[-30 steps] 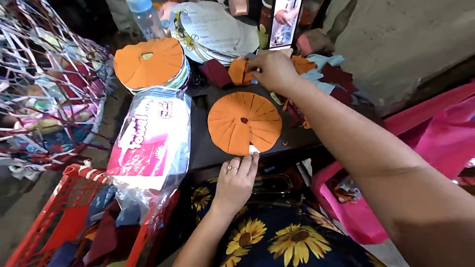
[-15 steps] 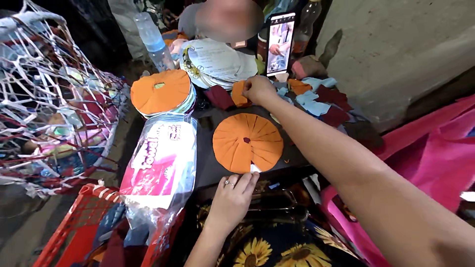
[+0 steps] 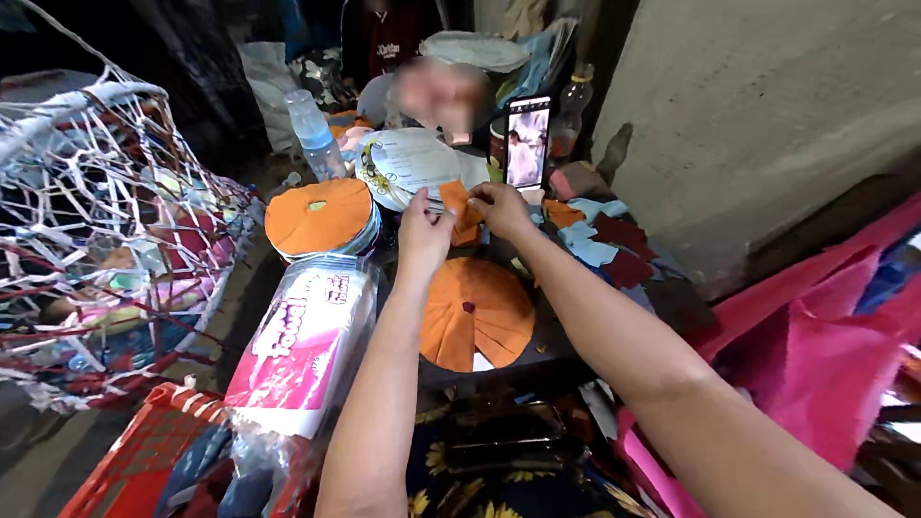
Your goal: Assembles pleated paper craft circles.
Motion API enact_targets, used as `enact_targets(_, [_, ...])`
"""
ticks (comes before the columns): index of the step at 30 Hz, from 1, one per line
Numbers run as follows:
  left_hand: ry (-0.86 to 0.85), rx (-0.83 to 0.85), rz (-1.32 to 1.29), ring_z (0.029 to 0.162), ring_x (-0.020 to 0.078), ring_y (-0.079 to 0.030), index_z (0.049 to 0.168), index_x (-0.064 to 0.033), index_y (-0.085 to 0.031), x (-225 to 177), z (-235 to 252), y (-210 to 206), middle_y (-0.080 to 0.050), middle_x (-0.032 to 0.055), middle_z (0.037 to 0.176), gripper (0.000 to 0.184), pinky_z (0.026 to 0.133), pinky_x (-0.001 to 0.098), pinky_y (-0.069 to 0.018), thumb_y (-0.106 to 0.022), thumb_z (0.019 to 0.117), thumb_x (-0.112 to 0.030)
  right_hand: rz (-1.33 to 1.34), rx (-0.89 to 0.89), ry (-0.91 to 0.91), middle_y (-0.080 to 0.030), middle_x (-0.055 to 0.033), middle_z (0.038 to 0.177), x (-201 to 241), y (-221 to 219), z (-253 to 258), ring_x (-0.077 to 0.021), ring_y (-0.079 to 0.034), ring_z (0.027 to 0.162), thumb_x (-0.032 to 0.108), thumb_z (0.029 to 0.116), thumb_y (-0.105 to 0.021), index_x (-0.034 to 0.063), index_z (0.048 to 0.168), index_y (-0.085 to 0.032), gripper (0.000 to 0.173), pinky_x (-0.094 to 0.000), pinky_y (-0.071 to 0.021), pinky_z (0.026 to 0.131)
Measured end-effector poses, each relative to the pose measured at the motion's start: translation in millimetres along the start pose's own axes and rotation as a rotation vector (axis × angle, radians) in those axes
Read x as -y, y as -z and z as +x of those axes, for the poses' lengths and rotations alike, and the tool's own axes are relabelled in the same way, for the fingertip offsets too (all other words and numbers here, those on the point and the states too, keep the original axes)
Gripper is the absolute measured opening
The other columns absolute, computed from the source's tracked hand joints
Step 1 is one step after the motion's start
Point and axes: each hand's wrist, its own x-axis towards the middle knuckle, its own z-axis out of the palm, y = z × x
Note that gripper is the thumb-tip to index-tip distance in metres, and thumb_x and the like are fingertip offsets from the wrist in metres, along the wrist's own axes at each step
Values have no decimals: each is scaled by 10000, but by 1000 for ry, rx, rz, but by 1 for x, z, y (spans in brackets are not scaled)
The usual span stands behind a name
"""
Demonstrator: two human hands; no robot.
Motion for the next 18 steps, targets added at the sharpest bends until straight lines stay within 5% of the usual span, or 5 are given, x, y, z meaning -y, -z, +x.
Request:
enact_targets(4, [56, -10, 22, 1322, 393, -516, 1525, 42, -367, 21, 41, -13, -501, 292, 1446, 594, 1093, 540, -420, -601, 1029, -185, -230, -26, 0, -660, -241, 1241, 2, -1, -6, -402, -615, 1191, 96, 999, -629, -12, 1149, -735, 214, -566, -466, 1039])
enact_targets(11, [185, 68, -159, 1097, 250, -607, 1379, 37, -505, 31, 29, -11, -582, 209, 1284, 366, 946, 410, -502, -469, 1090, -185, 84, -46, -72, -658, -226, 1055, -1, -6, -2, -305, -642, 945, 112, 1037, -514, -62, 1207, -607, 261, -493, -510, 860])
enact_targets(18, [290, 147, -209, 1064, 214, -604, 1365, 30, -535, 37, 29, -16, -599, 178, 1257, 420, 927, 376, -490, -409, 1116, -284, -62, -47, -8, -672, -222, 1117, -2, -11, -1, -324, -649, 1043, 165, 1015, -620, -46, 1134, -675, 249, -512, -495, 938])
